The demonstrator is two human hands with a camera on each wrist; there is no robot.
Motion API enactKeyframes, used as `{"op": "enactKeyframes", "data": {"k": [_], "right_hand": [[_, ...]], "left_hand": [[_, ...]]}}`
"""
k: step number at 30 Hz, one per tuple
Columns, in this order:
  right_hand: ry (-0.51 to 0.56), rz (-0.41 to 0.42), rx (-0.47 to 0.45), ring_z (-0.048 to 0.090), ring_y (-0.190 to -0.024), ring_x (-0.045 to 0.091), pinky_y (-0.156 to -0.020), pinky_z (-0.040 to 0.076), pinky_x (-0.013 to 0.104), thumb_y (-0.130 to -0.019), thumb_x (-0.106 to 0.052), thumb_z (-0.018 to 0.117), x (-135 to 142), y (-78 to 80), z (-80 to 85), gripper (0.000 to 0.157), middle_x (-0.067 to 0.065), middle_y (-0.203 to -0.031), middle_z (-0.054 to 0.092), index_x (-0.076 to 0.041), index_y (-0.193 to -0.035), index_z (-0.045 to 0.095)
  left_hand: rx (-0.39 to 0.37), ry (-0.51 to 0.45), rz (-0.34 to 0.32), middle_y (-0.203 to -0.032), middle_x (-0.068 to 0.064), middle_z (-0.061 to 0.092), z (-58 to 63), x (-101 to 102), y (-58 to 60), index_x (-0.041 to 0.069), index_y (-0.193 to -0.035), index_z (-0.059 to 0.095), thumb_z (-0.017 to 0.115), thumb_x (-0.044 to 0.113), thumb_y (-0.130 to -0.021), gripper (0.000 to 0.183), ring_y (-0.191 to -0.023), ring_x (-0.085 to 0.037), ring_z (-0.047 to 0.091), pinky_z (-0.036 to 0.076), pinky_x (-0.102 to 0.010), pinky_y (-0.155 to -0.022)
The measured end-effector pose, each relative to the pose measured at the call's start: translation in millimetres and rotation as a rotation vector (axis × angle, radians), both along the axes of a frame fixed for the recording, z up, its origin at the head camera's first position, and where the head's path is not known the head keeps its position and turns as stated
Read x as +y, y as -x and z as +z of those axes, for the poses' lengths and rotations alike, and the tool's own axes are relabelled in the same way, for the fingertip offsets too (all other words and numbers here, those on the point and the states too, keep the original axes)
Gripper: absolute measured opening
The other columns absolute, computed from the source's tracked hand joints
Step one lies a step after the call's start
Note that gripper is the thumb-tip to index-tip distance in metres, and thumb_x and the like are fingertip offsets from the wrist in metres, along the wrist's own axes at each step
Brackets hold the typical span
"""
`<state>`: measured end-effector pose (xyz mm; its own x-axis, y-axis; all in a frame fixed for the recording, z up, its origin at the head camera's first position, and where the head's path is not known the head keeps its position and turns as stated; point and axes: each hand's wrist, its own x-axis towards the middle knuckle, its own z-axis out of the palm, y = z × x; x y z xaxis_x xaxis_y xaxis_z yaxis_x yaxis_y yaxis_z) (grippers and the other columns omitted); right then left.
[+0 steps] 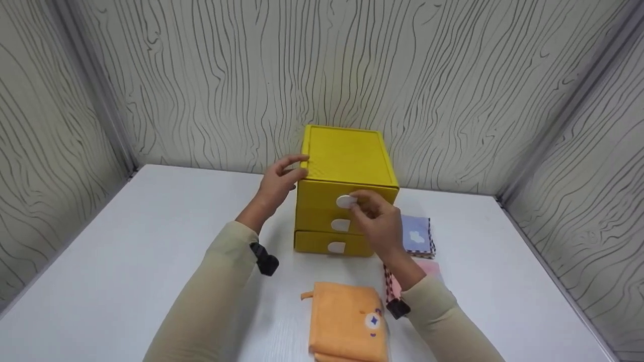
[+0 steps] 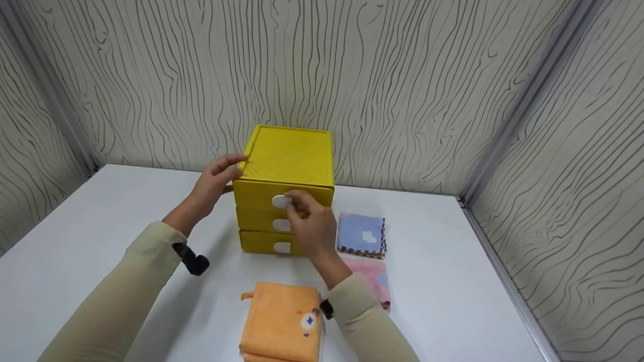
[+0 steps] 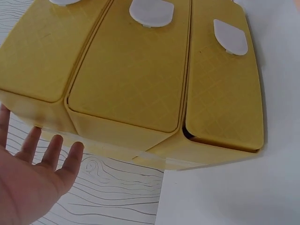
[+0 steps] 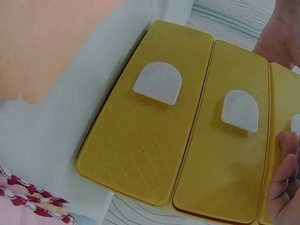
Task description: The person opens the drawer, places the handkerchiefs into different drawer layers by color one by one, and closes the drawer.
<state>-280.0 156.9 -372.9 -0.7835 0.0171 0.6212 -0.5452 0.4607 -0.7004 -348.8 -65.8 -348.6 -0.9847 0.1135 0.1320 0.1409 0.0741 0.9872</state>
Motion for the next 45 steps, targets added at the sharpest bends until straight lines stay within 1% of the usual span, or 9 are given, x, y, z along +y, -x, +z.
{"op": "enactKeyframes", "data": {"k": [5, 13, 18, 21, 25, 29, 33, 38, 45], "right_hand": [[0.008, 0.021, -0.011, 0.051, -0.059, 0.014, -0.054, 0.044, 0.017, -0.087, -0.001, 0.065, -4, -17.8, 12.4, 0.015, 0.008, -0.082, 0.071, -0.006, -0.1, 0.071], [-0.002, 0.05, -0.01, 0.048, -0.055, 0.011, -0.051, 0.041, 0.018, -0.086, 0.001, 0.066, -3, -29.1, 14.4, 0.016, 0.008, -0.079, 0.071, -0.006, -0.099, 0.072], [-0.026, 0.072, -0.01, 0.05, -0.057, 0.01, -0.053, 0.042, 0.019, -0.086, 0.001, 0.067, -2, -36.9, 14.9, 0.015, 0.007, -0.084, 0.073, -0.006, -0.098, 0.072], [-0.029, 0.084, -0.014, 0.049, -0.057, 0.01, -0.053, 0.042, 0.019, -0.085, 0.002, 0.067, -2, -41.4, 14.0, 0.016, 0.006, -0.084, 0.073, -0.006, -0.098, 0.072], [-0.044, 0.104, 0.023, 0.048, -0.056, 0.008, -0.052, 0.042, 0.019, -0.084, 0.003, 0.067, -1, -47.2, 12.2, 0.016, 0.006, -0.083, 0.073, -0.006, -0.097, 0.071], [-0.067, 0.121, 0.064, 0.048, -0.055, 0.008, -0.051, 0.043, 0.02, -0.083, 0.003, 0.069, 4, -44.9, 1.6, 0.018, 0.004, -0.083, 0.073, -0.008, -0.096, 0.071], [-0.067, 0.158, 0.072, 0.049, -0.053, 0.008, -0.049, 0.044, 0.019, -0.084, -0.001, 0.07, 11, -44.1, -8.7, 0.019, 0.002, -0.081, 0.073, -0.013, -0.099, 0.071], [-0.053, 0.203, 0.082, 0.05, -0.047, 0.008, -0.047, 0.045, 0.021, -0.086, -0.005, 0.069, 14, -51.4, -9.1, 0.019, 0.0, -0.084, 0.074, -0.017, -0.101, 0.071], [-0.074, 0.216, 0.094, 0.05, -0.046, 0.006, -0.048, 0.047, 0.019, -0.086, -0.004, 0.069, 19, -60.1, -9.4, 0.02, 0.001, -0.083, 0.073, -0.014, -0.103, 0.071]], "left_hand": [[-0.013, -0.013, -0.004, -0.142, 0.005, 0.05, -1.0, 0, -1.0, 0.031, -0.124, 0.06, 0.058, 0.034, -0.089, 0.035, -0.122, -0.018, 0.055, 0.045, -0.044, -0.101], [-0.004, -0.02, -0.025, -0.144, 0.006, 0.047, -3.6, -3, -1.0, 0.031, -0.126, 0.058, 0.056, 0.034, -0.092, 0.034, -0.124, -0.019, 0.054, 0.045, -0.045, -0.101], [0.002, -0.007, -0.028, -0.145, 0.006, 0.046, -4.7, -4, -1.7, 0.031, -0.128, 0.057, 0.055, 0.035, -0.093, 0.035, -0.126, -0.02, 0.051, 0.044, -0.046, -0.102], [-0.001, -0.005, -0.023, -0.144, 0.006, 0.046, -5.1, -5, -1.5, 0.031, -0.127, 0.057, 0.055, 0.035, -0.092, 0.035, -0.127, -0.019, 0.051, 0.044, -0.046, -0.103], [-0.005, -0.006, -0.024, -0.144, 0.006, 0.046, -4.6, -7, -1.9, 0.031, -0.127, 0.057, 0.055, 0.035, -0.092, 0.035, -0.126, -0.019, 0.051, 0.044, -0.046, -0.101], [0.004, -0.01, -0.034, -0.144, 0.006, 0.046, -4.1, -8, -2.2, 0.029, -0.128, 0.057, 0.055, 0.033, -0.093, 0.036, -0.126, -0.02, 0.051, 0.044, -0.047, -0.1], [0.015, -0.019, -0.042, -0.144, 0.005, 0.046, -4.6, -8, -1.7, 0.028, -0.129, 0.056, 0.056, 0.033, -0.092, 0.037, -0.126, -0.021, 0.051, 0.045, -0.048, -0.1], [0.029, -0.011, -0.038, -0.143, 0.004, 0.047, -4.3, -7, -1.9, 0.028, -0.128, 0.057, 0.055, 0.033, -0.092, 0.036, -0.125, -0.021, 0.052, 0.045, -0.047, -0.1], [0.035, 0.004, -0.037, -0.143, 0.004, 0.047, -3.2, -4, -2.9, 0.029, -0.128, 0.057, 0.055, 0.036, -0.092, 0.037, -0.124, -0.02, 0.052, 0.046, -0.047, -0.099]]}}
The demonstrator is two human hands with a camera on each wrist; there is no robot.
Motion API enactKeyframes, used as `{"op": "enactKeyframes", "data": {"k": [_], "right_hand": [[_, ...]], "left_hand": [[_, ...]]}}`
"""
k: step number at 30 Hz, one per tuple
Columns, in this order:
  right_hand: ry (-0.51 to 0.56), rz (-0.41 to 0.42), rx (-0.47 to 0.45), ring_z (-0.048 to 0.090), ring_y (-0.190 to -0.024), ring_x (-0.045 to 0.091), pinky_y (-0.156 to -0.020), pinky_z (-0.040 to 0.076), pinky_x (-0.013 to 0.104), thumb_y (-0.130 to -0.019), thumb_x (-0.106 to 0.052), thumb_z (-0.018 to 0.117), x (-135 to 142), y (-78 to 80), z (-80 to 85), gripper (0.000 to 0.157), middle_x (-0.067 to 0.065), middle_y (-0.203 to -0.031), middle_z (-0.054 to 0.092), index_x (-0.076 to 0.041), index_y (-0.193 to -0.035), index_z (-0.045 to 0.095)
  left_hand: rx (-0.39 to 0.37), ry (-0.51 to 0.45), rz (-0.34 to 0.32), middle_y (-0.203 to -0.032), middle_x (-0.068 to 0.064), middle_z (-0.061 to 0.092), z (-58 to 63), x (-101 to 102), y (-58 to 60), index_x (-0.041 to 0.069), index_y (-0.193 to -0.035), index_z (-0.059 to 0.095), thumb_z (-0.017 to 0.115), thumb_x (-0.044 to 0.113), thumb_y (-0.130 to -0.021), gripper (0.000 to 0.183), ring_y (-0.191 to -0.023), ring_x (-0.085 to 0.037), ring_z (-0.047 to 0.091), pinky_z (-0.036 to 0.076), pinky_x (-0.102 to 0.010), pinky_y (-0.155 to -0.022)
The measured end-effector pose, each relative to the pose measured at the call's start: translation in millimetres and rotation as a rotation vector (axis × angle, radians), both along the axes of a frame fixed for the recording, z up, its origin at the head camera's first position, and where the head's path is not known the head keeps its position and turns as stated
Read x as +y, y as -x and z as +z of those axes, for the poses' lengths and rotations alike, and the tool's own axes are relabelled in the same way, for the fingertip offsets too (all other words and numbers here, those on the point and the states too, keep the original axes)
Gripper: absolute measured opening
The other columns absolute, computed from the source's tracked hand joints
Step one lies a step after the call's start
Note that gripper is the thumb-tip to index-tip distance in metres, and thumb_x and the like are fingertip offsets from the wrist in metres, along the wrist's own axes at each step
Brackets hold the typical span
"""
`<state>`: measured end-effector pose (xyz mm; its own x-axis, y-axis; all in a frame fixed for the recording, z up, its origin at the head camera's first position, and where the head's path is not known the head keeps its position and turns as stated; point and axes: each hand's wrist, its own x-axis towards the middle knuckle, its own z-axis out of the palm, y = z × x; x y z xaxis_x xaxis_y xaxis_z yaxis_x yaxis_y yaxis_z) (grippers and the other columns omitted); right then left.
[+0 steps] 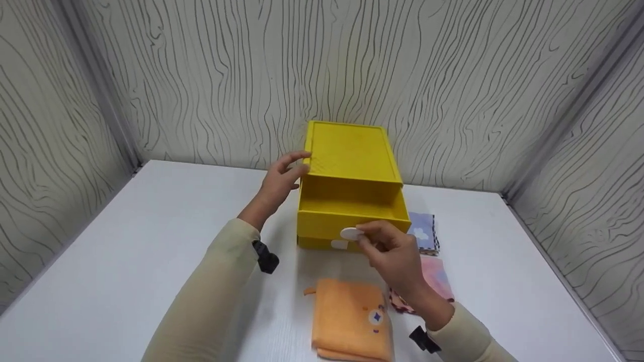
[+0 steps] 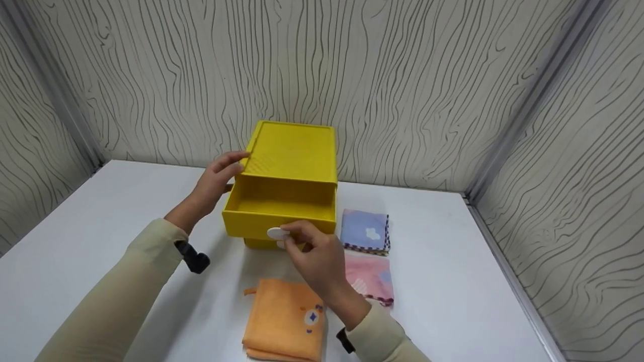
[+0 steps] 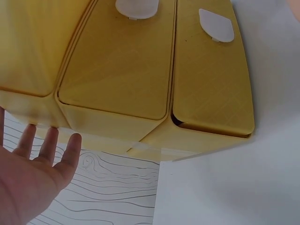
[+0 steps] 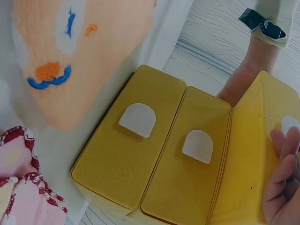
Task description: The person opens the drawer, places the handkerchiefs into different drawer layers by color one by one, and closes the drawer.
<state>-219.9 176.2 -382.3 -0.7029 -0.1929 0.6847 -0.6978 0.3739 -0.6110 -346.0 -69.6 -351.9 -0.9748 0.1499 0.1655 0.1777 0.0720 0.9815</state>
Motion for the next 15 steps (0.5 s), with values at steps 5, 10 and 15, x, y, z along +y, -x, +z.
{"op": "enactKeyframes", "data": {"k": [5, 10, 15], "right_hand": [[-0.012, 0.025, 0.027, 0.047, -0.044, 0.004, -0.045, 0.045, 0.018, -0.084, 0.0, 0.069, 3, -1.1, -0.4, 0.024, 0.001, -0.08, 0.073, -0.015, -0.102, 0.071], [-0.036, 0.037, 0.03, 0.047, -0.045, 0.005, -0.046, 0.045, 0.018, -0.085, -0.002, 0.069, 5, -5.7, 0.3, 0.022, 0.004, -0.077, 0.071, -0.014, -0.103, 0.071], [-0.044, 0.042, 0.026, 0.047, -0.046, 0.004, -0.047, 0.045, 0.018, -0.085, -0.002, 0.068, 6, -11.1, 0.7, 0.02, 0.002, -0.076, 0.069, -0.012, -0.103, 0.07]], "left_hand": [[-0.012, -0.008, 0.005, -0.143, 0.004, 0.047, -0.5, 0, 0.6, 0.03, -0.127, 0.058, 0.055, 0.035, -0.092, 0.036, -0.124, -0.02, 0.052, 0.044, -0.05, -0.101], [-0.016, -0.009, 0.005, -0.143, 0.005, 0.047, -1.0, 0, 0.5, 0.031, -0.126, 0.058, 0.056, 0.036, -0.091, 0.035, -0.124, -0.02, 0.052, 0.044, -0.051, -0.102], [-0.005, -0.005, -0.002, -0.143, 0.004, 0.048, -1.2, 0, 1.1, 0.03, -0.128, 0.058, 0.055, 0.036, -0.092, 0.036, -0.124, -0.021, 0.053, 0.046, -0.048, -0.1]]}}
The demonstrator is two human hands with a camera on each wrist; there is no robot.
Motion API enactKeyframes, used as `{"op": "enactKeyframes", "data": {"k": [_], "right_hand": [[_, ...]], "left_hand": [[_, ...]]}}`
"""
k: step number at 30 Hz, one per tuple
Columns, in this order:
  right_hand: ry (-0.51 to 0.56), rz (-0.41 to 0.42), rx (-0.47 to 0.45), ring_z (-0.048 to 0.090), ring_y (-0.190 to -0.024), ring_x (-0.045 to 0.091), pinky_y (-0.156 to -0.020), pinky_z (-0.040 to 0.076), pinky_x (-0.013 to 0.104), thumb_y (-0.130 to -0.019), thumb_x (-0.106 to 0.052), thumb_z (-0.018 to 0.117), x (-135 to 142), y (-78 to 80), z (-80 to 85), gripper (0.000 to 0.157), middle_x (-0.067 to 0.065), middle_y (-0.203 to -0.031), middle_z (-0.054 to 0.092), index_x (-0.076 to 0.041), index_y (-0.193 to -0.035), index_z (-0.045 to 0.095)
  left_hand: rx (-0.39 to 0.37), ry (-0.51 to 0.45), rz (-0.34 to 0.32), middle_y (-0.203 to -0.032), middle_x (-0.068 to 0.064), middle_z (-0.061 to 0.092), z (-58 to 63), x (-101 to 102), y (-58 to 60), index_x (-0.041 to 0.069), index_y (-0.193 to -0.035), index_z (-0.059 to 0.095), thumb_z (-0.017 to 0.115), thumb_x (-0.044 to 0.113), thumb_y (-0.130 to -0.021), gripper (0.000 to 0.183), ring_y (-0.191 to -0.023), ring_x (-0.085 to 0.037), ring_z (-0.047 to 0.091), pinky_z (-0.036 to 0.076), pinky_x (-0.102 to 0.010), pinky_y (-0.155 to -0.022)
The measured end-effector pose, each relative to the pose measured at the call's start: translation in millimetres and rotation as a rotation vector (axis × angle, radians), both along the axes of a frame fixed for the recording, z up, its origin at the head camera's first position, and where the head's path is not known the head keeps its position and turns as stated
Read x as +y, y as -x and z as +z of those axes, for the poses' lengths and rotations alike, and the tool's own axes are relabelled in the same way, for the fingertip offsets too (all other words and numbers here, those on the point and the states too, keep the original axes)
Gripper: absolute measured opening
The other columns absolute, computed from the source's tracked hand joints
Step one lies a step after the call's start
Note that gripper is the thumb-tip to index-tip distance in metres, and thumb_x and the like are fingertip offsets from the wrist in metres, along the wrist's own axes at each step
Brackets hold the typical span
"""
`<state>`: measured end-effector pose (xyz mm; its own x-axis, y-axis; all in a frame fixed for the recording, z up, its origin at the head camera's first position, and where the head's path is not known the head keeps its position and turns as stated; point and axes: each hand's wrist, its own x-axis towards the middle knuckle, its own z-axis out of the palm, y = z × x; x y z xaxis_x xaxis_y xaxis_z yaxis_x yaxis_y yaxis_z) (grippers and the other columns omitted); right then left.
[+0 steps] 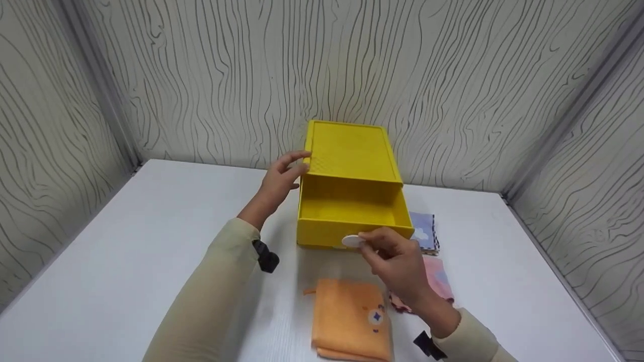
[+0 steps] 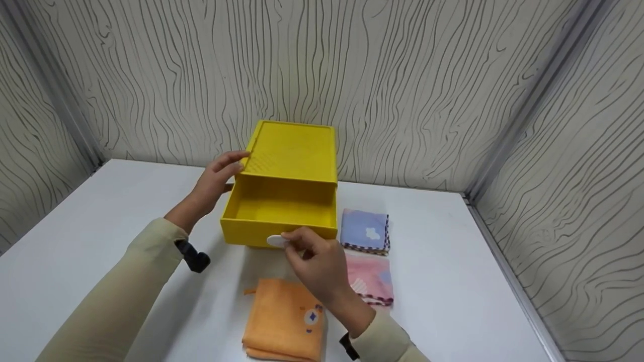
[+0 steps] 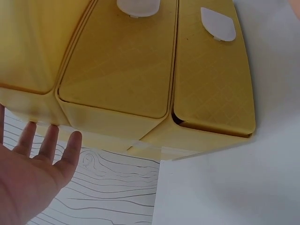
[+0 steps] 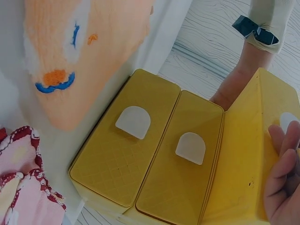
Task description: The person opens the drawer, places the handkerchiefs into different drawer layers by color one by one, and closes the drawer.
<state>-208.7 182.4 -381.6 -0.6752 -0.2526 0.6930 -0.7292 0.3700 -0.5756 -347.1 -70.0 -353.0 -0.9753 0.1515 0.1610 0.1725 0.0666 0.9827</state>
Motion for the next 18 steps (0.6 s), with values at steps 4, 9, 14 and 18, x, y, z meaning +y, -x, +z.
{"op": "enactKeyframes", "data": {"k": [4, 9, 14, 18], "right_hand": [[0.029, 0.01, -0.001, 0.045, -0.043, 0.004, -0.044, 0.043, 0.017, -0.082, 0.003, 0.07, -1, -4.4, -0.8, 0.024, 0.002, -0.076, 0.071, -0.012, -0.1, 0.071], [0.034, 0.03, -0.012, 0.043, -0.041, 0.004, -0.042, 0.041, 0.017, -0.081, 0.006, 0.07, 0, -10.5, -1.0, 0.025, 0.005, -0.08, 0.074, -0.011, -0.099, 0.071], [0.014, 0.021, -0.029, 0.044, -0.042, 0.004, -0.044, 0.042, 0.016, -0.084, -0.001, 0.07, 1, -14.5, 0.4, 0.018, 0.004, -0.079, 0.073, -0.011, -0.099, 0.07], [0.003, 0.006, -0.025, 0.045, -0.044, 0.003, -0.047, 0.046, 0.018, -0.084, -0.002, 0.07, 1, -18.5, 0.6, 0.019, 0.002, -0.08, 0.073, -0.013, -0.099, 0.07]], "left_hand": [[0.009, 0.005, -0.006, -0.142, 0.003, 0.048, -0.4, 0, 0.5, 0.029, -0.129, 0.057, 0.054, 0.036, -0.093, 0.037, -0.125, -0.021, 0.053, 0.046, -0.048, -0.1], [0.026, 0.004, -0.021, -0.142, 0.001, 0.049, -0.8, 0, 0.7, 0.026, -0.131, 0.056, 0.053, 0.036, -0.094, 0.039, -0.125, -0.022, 0.053, 0.046, -0.05, -0.1], [0.035, -0.009, -0.015, -0.141, 0.002, 0.049, -1.3, 0, 0.3, 0.027, -0.13, 0.056, 0.053, 0.035, -0.094, 0.038, -0.123, -0.022, 0.053, 0.046, -0.049, -0.099], [0.031, -0.005, 0.003, -0.142, 0.003, 0.048, -1.3, 2, -1.0, 0.029, -0.129, 0.057, 0.052, 0.036, -0.093, 0.036, -0.123, -0.021, 0.054, 0.047, -0.049, -0.098]]}}
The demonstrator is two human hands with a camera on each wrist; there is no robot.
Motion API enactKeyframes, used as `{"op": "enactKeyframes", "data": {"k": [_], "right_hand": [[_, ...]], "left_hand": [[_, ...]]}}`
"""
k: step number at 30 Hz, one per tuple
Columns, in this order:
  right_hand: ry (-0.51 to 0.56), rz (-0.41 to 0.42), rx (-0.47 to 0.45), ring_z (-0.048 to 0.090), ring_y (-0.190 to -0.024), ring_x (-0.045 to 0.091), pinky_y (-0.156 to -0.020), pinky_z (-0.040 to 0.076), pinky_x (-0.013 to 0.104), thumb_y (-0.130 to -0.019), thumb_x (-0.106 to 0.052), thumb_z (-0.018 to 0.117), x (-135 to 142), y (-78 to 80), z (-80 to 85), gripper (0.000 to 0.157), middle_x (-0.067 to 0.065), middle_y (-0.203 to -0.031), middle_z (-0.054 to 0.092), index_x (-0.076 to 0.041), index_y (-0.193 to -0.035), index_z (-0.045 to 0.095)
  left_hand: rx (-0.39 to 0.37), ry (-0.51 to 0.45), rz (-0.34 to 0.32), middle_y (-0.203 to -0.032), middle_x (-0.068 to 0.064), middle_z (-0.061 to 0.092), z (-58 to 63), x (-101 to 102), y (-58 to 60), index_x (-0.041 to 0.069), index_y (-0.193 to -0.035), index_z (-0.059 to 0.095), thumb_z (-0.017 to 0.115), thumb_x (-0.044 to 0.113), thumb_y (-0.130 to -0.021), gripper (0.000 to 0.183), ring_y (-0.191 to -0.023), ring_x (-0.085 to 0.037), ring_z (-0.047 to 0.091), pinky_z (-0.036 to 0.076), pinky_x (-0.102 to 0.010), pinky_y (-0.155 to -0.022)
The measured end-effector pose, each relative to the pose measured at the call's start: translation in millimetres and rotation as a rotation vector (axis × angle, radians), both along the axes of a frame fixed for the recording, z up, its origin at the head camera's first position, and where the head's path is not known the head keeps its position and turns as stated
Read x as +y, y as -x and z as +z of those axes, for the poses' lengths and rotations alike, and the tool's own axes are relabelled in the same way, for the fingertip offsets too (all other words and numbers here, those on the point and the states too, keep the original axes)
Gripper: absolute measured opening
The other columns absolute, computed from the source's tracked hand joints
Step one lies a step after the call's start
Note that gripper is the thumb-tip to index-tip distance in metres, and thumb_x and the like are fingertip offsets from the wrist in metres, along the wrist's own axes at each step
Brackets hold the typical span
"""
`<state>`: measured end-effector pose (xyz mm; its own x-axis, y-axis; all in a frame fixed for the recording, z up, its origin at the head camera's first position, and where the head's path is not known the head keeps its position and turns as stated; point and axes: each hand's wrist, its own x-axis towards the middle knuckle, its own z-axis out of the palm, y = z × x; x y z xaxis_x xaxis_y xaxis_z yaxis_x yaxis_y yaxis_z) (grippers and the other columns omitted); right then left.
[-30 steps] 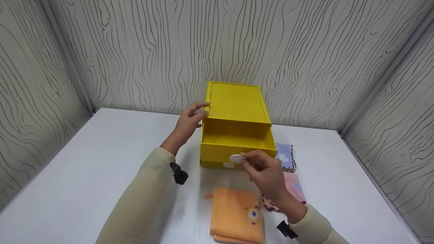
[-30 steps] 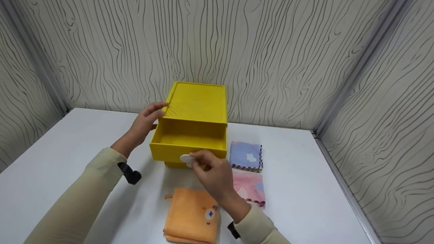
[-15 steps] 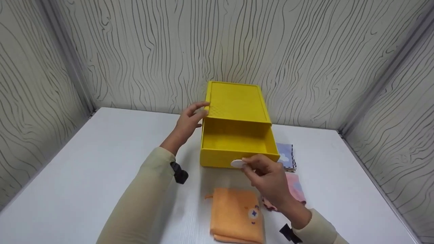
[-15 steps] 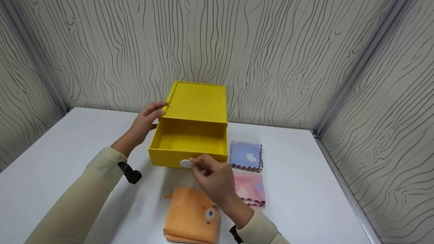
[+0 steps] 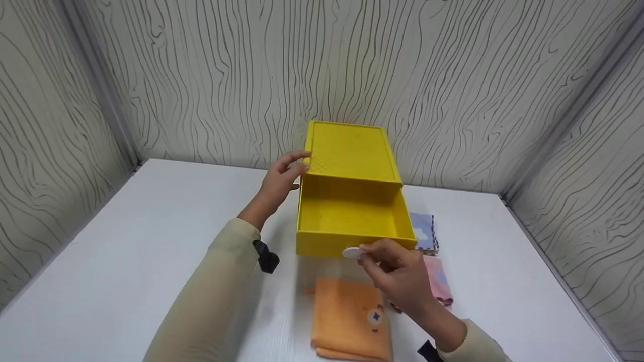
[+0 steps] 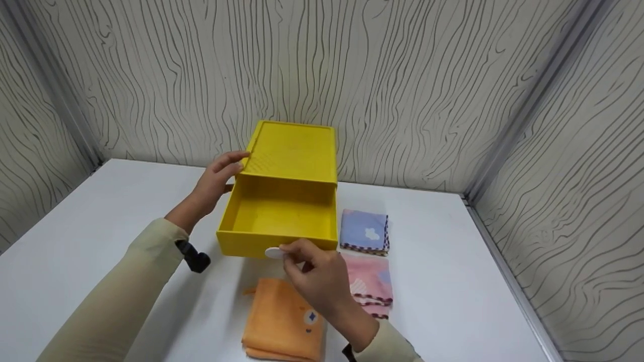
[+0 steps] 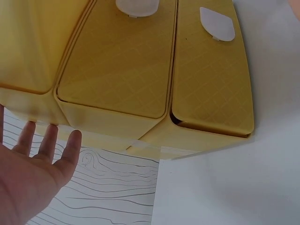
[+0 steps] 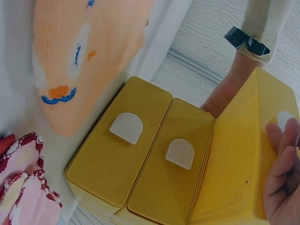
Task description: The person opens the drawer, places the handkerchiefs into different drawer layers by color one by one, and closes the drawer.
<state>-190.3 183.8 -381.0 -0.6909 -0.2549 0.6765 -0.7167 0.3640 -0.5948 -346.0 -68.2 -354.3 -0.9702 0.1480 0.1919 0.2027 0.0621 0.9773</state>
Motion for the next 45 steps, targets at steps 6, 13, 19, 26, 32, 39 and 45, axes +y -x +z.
{"op": "enactKeyframes", "data": {"k": [6, 13, 19, 26, 32, 39, 45], "right_hand": [[0.005, -0.046, 0.046, 0.044, -0.047, 0.003, -0.05, 0.049, 0.021, -0.079, 0.002, 0.073, -2, -3.9, -4.6, 0.027, -0.002, -0.077, 0.07, -0.018, -0.097, 0.071], [-0.026, -0.085, 0.037, 0.046, -0.05, 0.002, -0.055, 0.052, 0.021, -0.078, 0.003, 0.074, -2, -10.8, -4.0, 0.031, -0.008, -0.075, 0.065, -0.022, -0.096, 0.07], [-0.059, -0.093, 0.018, 0.046, -0.05, 0.001, -0.054, 0.051, 0.02, -0.079, 0.0, 0.074, -1, -15.1, -3.0, 0.031, -0.011, -0.077, 0.065, -0.024, -0.097, 0.07], [-0.113, -0.091, 0.051, 0.044, -0.049, -0.002, -0.05, 0.046, 0.018, -0.08, 0.0, 0.074, 3, -18.2, -4.3, 0.037, -0.011, -0.081, 0.068, -0.025, -0.106, 0.068], [-0.19, -0.104, 0.077, 0.046, -0.052, -0.004, -0.051, 0.048, 0.017, -0.077, 0.001, 0.075, 9, -25.9, -6.4, 0.05, -0.011, -0.086, 0.071, -0.026, -0.118, 0.065], [-0.248, 0.18, 0.216, 0.048, -0.054, -0.002, -0.05, 0.042, 0.008, -0.069, 0.006, 0.077, 26, -21.7, -15.8, 0.047, -0.002, -0.088, 0.069, -0.011, -0.111, 0.065], [-0.456, 0.298, 0.217, 0.061, -0.084, 0.004, -0.075, 0.05, 0.011, -0.075, -0.014, 0.077, 37, -20.9, -20.3, 0.043, -0.007, -0.107, 0.067, -0.021, -0.115, 0.064]], "left_hand": [[-0.005, 0.001, 0.0, -0.142, 0.003, 0.049, -0.1, 0, -0.2, 0.029, -0.13, 0.056, 0.052, 0.037, -0.094, 0.038, -0.122, -0.021, 0.054, 0.047, -0.048, -0.099], [-0.008, 0.002, -0.011, -0.144, 0.001, 0.047, 3.2, 0, -3.5, 0.026, -0.133, 0.055, 0.052, 0.035, -0.095, 0.04, -0.124, -0.023, 0.053, 0.046, -0.048, -0.099], [0.003, -0.013, -0.003, -0.142, 0.003, 0.048, -0.9, -1, 0.0, 0.028, -0.13, 0.057, 0.053, 0.037, -0.093, 0.038, -0.122, -0.02, 0.054, 0.047, -0.048, -0.098], [0.009, -0.018, -0.004, -0.142, 0.003, 0.048, -1.4, 0, -0.9, 0.028, -0.13, 0.057, 0.053, 0.037, -0.093, 0.038, -0.123, -0.02, 0.053, 0.048, -0.048, -0.098], [0.018, -0.02, -0.005, -0.141, 0.003, 0.049, -2.1, 0, -0.4, 0.027, -0.13, 0.057, 0.053, 0.036, -0.093, 0.038, -0.122, -0.02, 0.054, 0.048, -0.048, -0.097], [0.005, -0.053, -0.04, -0.145, -0.001, 0.046, -2.9, -1, 1.8, 0.023, -0.135, 0.054, 0.053, 0.032, -0.095, 0.04, -0.126, -0.023, 0.052, 0.046, -0.05, -0.1], [-0.004, -0.08, -0.057, -0.148, -0.002, 0.042, -4.1, 0, 1.7, 0.021, -0.138, 0.051, 0.052, 0.031, -0.096, 0.043, -0.128, -0.025, 0.05, 0.045, -0.051, -0.101]]}}
